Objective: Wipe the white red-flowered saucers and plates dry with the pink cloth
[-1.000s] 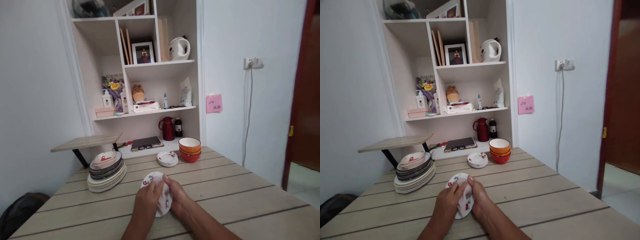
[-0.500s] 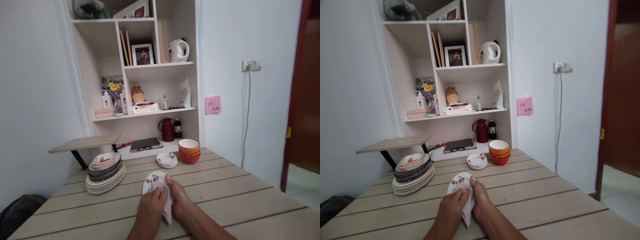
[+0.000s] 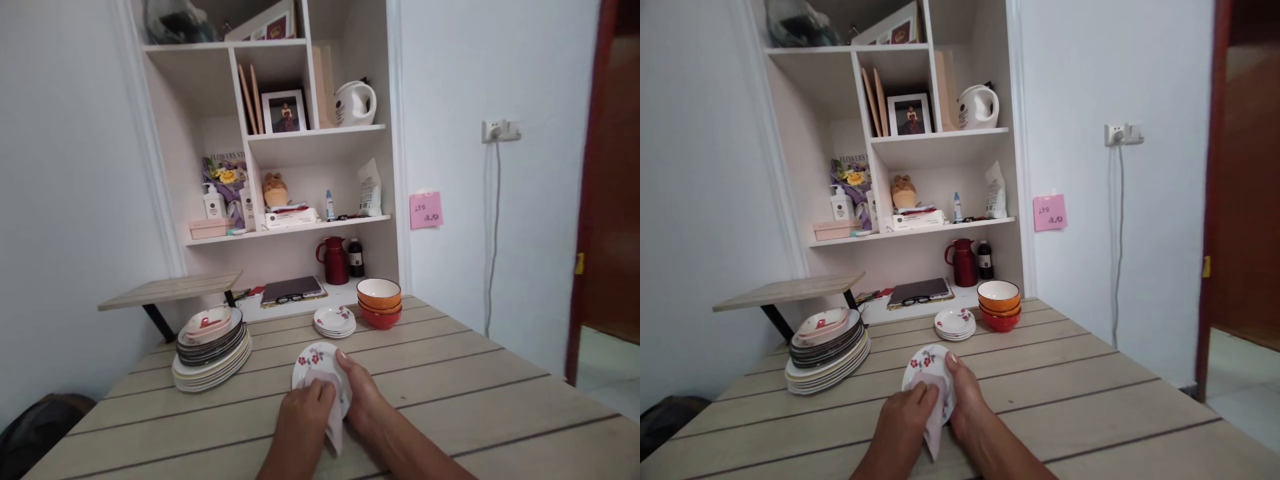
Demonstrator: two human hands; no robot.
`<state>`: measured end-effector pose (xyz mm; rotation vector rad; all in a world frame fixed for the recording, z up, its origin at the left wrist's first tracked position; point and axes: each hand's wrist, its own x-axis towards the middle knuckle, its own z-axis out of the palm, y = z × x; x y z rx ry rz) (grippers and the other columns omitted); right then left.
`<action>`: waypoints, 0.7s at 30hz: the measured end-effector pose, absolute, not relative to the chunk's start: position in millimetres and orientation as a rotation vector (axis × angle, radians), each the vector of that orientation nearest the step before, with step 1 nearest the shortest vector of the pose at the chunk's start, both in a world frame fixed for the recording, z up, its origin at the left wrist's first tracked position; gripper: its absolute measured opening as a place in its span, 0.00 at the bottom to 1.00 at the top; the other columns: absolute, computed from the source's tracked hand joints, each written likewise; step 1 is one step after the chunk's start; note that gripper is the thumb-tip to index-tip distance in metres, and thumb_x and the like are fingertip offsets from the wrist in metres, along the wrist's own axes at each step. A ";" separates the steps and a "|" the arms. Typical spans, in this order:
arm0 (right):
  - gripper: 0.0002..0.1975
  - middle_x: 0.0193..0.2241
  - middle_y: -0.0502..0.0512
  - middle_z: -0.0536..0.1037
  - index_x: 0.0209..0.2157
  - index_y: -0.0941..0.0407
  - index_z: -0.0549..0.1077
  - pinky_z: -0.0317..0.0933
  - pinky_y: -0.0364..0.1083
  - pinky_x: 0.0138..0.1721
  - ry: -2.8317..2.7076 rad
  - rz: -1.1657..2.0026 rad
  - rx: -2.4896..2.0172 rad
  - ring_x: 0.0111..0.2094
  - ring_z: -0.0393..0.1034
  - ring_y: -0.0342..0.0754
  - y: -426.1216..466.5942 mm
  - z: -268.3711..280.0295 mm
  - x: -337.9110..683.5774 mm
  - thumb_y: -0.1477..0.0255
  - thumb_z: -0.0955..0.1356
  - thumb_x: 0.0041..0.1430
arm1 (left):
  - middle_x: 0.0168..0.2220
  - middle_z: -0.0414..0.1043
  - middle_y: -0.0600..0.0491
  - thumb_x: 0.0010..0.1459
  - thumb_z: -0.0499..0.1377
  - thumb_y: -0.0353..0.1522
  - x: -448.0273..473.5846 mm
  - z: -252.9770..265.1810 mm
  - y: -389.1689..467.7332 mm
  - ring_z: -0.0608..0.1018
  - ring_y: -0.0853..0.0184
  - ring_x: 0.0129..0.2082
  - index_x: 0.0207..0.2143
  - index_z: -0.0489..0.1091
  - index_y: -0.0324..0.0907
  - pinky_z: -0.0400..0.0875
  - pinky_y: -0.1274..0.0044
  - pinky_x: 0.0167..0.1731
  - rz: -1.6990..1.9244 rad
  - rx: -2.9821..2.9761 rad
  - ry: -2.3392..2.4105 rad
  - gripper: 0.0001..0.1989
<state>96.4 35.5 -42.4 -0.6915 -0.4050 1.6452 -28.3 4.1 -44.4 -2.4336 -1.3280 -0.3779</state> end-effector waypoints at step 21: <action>0.07 0.21 0.51 0.78 0.34 0.56 0.70 0.67 0.47 0.32 -0.413 1.684 -0.628 0.24 0.74 0.49 26.2 -41.7 84.8 0.68 0.69 0.56 | 0.40 0.74 0.54 0.61 0.54 0.25 -33.9 -47.7 7.7 0.78 0.65 0.35 0.48 0.68 0.50 0.70 0.75 0.36 -0.459 -2.374 -1.351 0.16</action>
